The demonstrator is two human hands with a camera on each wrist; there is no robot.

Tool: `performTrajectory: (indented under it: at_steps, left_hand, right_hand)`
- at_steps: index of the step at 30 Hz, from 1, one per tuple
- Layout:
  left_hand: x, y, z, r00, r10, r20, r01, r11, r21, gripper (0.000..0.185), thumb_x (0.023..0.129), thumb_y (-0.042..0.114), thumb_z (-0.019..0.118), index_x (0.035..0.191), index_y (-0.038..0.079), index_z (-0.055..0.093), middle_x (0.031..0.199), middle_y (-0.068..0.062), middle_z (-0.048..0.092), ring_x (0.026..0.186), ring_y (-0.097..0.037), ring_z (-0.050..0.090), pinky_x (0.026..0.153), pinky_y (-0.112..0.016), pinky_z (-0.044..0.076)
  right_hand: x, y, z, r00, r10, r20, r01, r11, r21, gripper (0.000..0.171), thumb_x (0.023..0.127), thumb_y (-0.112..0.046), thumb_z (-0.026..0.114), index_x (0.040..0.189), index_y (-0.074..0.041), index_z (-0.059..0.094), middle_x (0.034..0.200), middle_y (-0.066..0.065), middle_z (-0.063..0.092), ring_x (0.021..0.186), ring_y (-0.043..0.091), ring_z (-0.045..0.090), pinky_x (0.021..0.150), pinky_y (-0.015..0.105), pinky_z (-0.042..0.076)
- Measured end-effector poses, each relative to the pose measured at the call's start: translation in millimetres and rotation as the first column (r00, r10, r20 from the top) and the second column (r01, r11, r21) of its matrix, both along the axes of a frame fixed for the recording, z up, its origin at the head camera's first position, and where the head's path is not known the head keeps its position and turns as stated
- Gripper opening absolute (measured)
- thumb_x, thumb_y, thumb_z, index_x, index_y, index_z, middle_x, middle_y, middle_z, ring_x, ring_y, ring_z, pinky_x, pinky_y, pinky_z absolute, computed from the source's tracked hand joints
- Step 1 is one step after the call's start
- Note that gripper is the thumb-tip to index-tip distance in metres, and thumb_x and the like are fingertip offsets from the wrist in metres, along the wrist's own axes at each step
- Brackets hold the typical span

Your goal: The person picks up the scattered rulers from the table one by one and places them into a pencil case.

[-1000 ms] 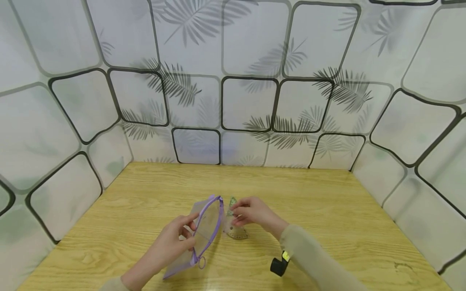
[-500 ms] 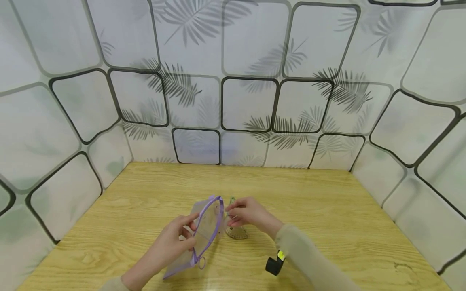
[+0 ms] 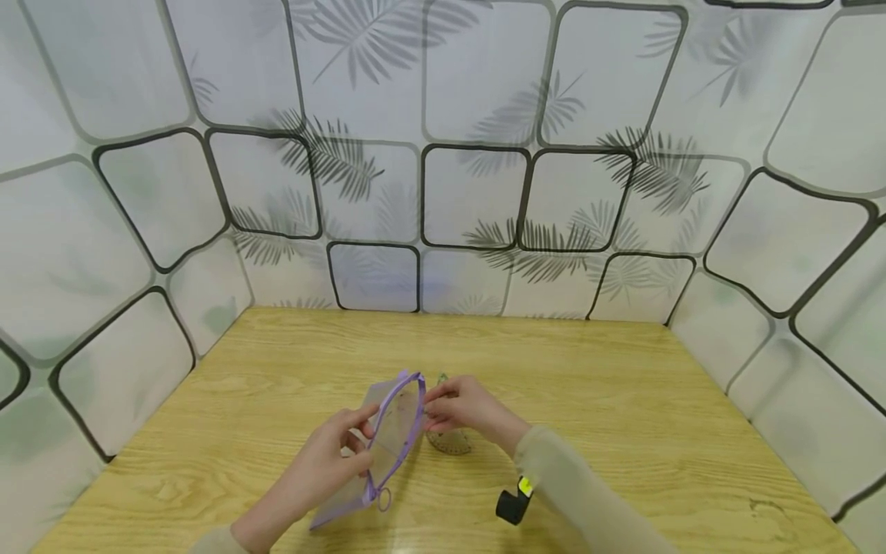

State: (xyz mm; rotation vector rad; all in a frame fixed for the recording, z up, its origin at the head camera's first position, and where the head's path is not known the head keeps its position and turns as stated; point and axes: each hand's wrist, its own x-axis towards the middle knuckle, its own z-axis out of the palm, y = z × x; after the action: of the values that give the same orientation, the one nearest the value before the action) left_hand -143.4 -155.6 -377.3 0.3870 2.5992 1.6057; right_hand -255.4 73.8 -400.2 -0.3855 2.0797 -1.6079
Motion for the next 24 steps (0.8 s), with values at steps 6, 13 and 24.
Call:
performTrajectory:
  at_steps: [6, 13, 24]
  left_hand:
    - [-1.4, -1, -0.4, 1.0, -0.011, -0.015, 0.011, 1.0, -0.011, 0.065, 0.082, -0.004, 0.06, 0.144, -0.009, 0.042, 0.105, -0.013, 0.052, 0.074, -0.007, 0.056, 0.058, -0.024, 0.057]
    - [-1.6, -2, -1.5, 1.0, -0.007, -0.02, 0.007, 1.0, -0.002, 0.066, 0.08, -0.005, 0.061, 0.143, -0.01, 0.042, 0.105, -0.013, 0.053, 0.074, -0.006, 0.057, 0.057, -0.02, 0.055]
    - [-1.8, -4, -2.7, 1.0, -0.018, -0.024, 0.019, 1.0, 0.017, 0.067, 0.081, -0.005, 0.062, 0.144, -0.011, 0.041, 0.105, -0.012, 0.053, 0.075, -0.006, 0.056, 0.056, -0.021, 0.055]
  right_hand:
    - [1.5, -7, 1.9, 1.0, 0.004, -0.026, -0.005, 1.0, -0.016, 0.03, 0.095, -0.005, 0.059, 0.121, 0.01, 0.063, 0.092, 0.017, 0.069, 0.068, 0.011, 0.071, 0.076, 0.036, 0.064]
    - [3.9, -14, 2.4, 1.0, 0.007, -0.025, -0.007, 1.0, -0.014, 0.027, 0.095, -0.005, 0.06, 0.119, 0.007, 0.065, 0.09, 0.019, 0.071, 0.07, 0.013, 0.072, 0.078, 0.039, 0.064]
    - [7.7, -22, 1.9, 0.994, 0.083, -0.077, -0.084, 0.996, -0.014, 0.029, 0.093, -0.003, 0.06, 0.119, 0.009, 0.063, 0.094, 0.022, 0.071, 0.077, 0.02, 0.075, 0.079, 0.041, 0.064]
